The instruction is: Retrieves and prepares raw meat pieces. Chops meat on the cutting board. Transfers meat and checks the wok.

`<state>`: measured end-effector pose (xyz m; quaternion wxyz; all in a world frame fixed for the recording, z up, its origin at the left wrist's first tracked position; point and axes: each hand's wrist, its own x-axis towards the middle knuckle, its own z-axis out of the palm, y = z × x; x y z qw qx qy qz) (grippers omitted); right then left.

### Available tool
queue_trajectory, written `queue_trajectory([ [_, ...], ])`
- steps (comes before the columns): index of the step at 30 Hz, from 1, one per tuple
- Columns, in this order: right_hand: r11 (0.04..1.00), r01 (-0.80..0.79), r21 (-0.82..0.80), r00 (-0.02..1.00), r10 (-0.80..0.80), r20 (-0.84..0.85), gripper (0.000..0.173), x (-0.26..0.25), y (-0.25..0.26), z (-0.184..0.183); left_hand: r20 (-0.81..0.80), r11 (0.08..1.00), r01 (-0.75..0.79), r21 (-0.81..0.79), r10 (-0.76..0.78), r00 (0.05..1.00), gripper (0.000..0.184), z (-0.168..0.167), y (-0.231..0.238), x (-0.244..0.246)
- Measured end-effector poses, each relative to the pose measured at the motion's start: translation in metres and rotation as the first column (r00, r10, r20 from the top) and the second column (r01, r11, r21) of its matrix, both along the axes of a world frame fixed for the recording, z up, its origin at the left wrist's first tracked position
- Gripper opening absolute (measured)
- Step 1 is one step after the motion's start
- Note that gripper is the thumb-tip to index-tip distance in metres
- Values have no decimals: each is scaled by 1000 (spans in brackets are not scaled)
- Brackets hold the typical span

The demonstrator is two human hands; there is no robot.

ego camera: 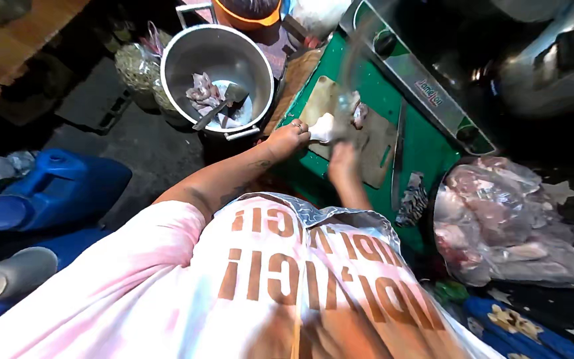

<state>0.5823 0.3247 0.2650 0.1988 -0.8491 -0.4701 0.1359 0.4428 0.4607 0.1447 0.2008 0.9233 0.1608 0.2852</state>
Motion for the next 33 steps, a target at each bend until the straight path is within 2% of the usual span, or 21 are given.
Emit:
queue_trajectory([
  [1,973,18,-230,1000,-23,-18,46,6,6,-21,-4,1000,-2,1,2,1000,16,0,-1,1],
  [2,930,18,-366,998,-40,-51,46,12,17,-29,-12,1000,-13,-2,13,1000,16,2,2,1],
  [4,892,27,-452,986,-98,-134,47,20,20,-34,-43,999,-30,-28,28,999,16,4,1,-1],
  [7,901,47,-432,980,-126,-157,47,26,18,-36,-116,993,-79,-86,68,991,18,9,4,6],
  [9,892,47,-449,980,-128,-152,46,23,23,-32,-96,992,-62,-112,51,994,17,9,4,6],
  [13,902,11,-432,982,-91,-164,47,23,61,-25,-96,988,-11,-152,-3,995,15,13,7,7],
  [17,924,-8,-381,982,-65,-178,46,25,98,-24,-131,988,-63,-138,45,990,15,17,4,11],
  [20,916,9,-400,978,-92,-189,46,25,74,-24,-204,985,-101,-141,71,976,17,25,2,14],
  [24,883,-9,-468,976,-93,-195,46,33,-10,-28,-253,978,-119,-173,73,965,15,27,4,9],
  [27,864,22,-502,977,-125,-173,42,30,-26,-20,-219,956,-132,-261,74,973,17,32,2,-7],
  [29,856,13,-517,971,-135,-199,44,31,-12,-23,-210,884,-207,-419,128,969,21,36,2,-24],
  [30,860,13,-511,964,-147,-222,45,33,-2,-25,-220,801,-256,-541,159,962,23,41,3,-31],
  [31,867,21,-498,957,-161,-241,46,36,8,-27,-220,676,-290,-677,190,957,24,46,5,-35],
  [33,888,16,-459,946,-163,-281,48,46,22,-32,-141,392,-240,-888,264,954,31,60,9,-32],
])
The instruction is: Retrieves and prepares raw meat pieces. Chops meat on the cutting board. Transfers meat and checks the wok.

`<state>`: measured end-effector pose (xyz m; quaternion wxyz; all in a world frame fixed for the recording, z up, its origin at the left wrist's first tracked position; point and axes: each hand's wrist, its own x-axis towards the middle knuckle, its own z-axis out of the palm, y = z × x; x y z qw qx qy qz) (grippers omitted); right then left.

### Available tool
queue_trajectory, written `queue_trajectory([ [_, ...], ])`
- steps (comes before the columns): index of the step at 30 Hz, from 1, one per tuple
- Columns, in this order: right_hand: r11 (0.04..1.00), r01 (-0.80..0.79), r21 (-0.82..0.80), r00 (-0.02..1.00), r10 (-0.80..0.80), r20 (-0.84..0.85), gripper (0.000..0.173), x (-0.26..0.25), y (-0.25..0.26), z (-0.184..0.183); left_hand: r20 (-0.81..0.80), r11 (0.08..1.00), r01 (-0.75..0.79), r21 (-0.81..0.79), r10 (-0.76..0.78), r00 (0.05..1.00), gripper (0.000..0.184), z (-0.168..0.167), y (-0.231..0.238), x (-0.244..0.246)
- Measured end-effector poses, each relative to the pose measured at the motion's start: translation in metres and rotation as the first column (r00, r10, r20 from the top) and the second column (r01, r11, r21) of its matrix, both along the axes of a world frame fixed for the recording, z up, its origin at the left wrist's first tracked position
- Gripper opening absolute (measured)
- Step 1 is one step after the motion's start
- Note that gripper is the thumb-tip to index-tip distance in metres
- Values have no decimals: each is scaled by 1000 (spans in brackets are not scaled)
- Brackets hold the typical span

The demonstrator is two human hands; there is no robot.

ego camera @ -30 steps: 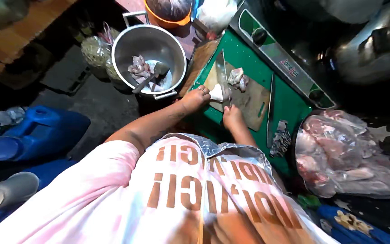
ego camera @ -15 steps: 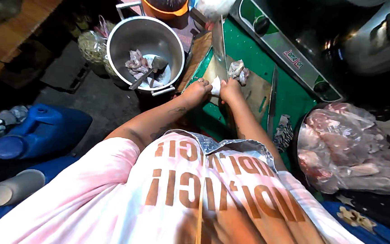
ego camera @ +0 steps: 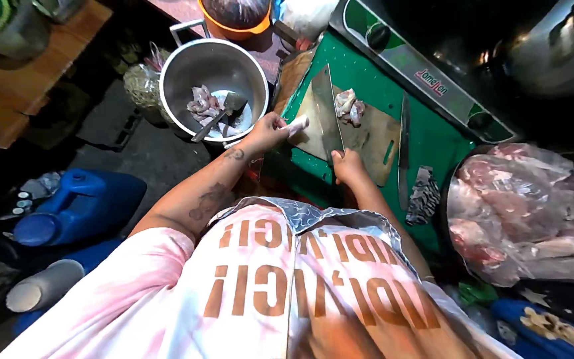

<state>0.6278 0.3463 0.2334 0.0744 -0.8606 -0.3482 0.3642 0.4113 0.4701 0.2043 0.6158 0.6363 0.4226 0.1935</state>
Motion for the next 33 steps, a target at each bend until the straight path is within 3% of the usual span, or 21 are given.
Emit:
queue_trajectory([
  [2,998,24,54,998,-21,-51,46,9,1,-4,134,999,-47,-7,47,990,29,10,3,14],
  [4,996,49,75,996,-43,-80,44,15,-6,-3,121,944,14,329,-57,991,20,11,7,30],
  [6,997,48,64,996,-43,-81,44,16,-20,0,-57,757,192,625,-200,978,17,4,13,39],
  [8,997,51,59,995,-46,-89,44,16,-34,1,-283,578,399,712,-284,916,13,-11,17,37],
  [11,997,71,22,994,-69,-82,43,15,-45,9,-344,505,443,740,-281,896,16,-29,19,24],
  [18,999,12,-32,1000,-12,9,41,9,-55,34,-353,492,450,745,-282,892,19,-23,21,10],
  [20,1000,19,-3,1000,-19,15,41,8,-59,38,-333,545,433,718,-277,901,18,-25,21,10],
  [21,1000,24,13,1000,-25,15,41,7,-61,39,-306,616,406,675,-266,914,18,-25,20,10],
  [23,998,44,39,999,-44,9,41,8,-65,43,-228,826,293,482,-204,952,22,-18,18,14],
  [25,996,64,58,998,-64,0,40,7,-68,48,-95,983,94,160,-80,992,29,-3,19,12],
  [27,993,83,87,997,-83,-8,39,8,-72,50,24,994,-78,-72,80,997,27,11,25,-2],
  [28,991,95,98,995,-94,-16,39,8,-75,51,61,984,-151,-95,158,986,26,16,31,-12],
  [30,985,124,116,992,-122,-26,38,8,-82,52,38,964,-264,25,263,964,29,17,46,-40],
  [33,979,175,107,985,-172,-33,37,10,-93,54,-211,881,-307,359,397,893,40,16,66,-77],
])
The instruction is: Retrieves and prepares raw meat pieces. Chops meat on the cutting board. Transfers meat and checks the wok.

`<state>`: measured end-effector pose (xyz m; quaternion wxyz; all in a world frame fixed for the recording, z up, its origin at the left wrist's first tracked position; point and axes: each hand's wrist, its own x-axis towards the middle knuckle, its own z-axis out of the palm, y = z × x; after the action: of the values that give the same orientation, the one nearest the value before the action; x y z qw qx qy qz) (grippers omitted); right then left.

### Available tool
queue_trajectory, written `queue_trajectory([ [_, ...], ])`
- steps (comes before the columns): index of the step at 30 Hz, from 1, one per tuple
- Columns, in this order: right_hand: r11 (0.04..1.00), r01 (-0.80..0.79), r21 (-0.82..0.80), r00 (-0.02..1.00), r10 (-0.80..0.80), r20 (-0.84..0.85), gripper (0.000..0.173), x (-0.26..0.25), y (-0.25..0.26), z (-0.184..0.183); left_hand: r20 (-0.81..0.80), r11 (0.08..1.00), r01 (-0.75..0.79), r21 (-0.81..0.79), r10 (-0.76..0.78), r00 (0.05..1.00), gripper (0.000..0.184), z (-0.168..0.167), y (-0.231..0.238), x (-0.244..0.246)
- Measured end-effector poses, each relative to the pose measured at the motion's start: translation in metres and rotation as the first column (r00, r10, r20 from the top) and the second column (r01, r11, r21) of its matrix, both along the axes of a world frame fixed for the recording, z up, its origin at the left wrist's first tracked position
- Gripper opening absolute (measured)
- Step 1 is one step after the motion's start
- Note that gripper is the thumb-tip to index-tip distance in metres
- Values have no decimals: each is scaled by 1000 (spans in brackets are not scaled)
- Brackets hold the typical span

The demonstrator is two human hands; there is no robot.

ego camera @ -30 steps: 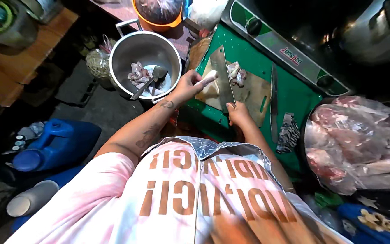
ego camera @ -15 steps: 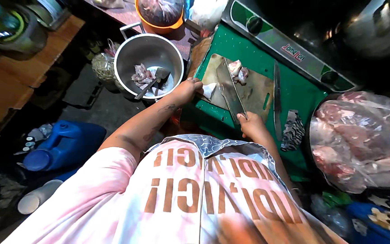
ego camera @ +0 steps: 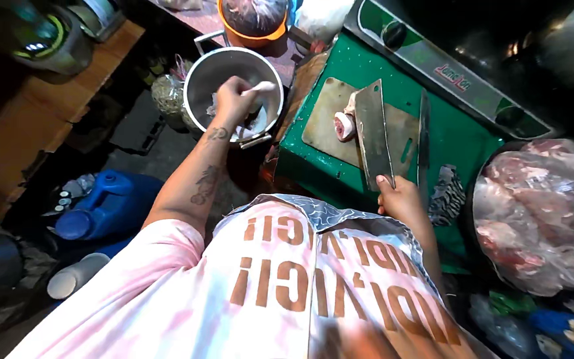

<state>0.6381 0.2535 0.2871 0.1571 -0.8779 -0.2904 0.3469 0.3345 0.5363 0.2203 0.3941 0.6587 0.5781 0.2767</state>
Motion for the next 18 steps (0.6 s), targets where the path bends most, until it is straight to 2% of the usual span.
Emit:
queue_trajectory([
  [1,1000,13,2,1000,-13,2,37,1,-4,0,-135,999,-26,34,30,990,40,0,4,-4],
  [3,999,31,16,1000,-31,3,36,5,-11,-1,-265,998,-7,68,25,964,42,4,3,5],
  [5,999,45,15,999,-45,-7,36,9,-18,0,-280,987,125,105,-92,956,39,8,-5,34],
  [6,998,57,17,998,-57,-9,36,10,-22,0,-264,961,241,139,-198,944,36,8,-11,54],
  [8,996,87,32,996,-87,-13,36,12,-30,-2,-245,838,496,230,-443,862,36,3,-19,96],
  [10,992,117,49,993,-116,-18,35,14,-37,-4,-280,666,695,271,-636,719,42,-3,-23,139],
  [12,989,133,69,991,-131,-26,35,16,-44,-7,-349,520,824,225,-747,566,50,-9,-24,172],
  [14,986,145,76,989,-143,-36,34,16,-50,-10,-409,429,890,156,-792,453,47,-15,-23,191],
  [16,984,164,76,986,-161,-49,34,16,-53,-11,-394,423,900,101,-814,427,43,-16,-20,199],
  [18,982,178,69,983,-174,-60,33,16,-54,-12,-331,461,882,95,-821,465,35,-14,-18,197],
])
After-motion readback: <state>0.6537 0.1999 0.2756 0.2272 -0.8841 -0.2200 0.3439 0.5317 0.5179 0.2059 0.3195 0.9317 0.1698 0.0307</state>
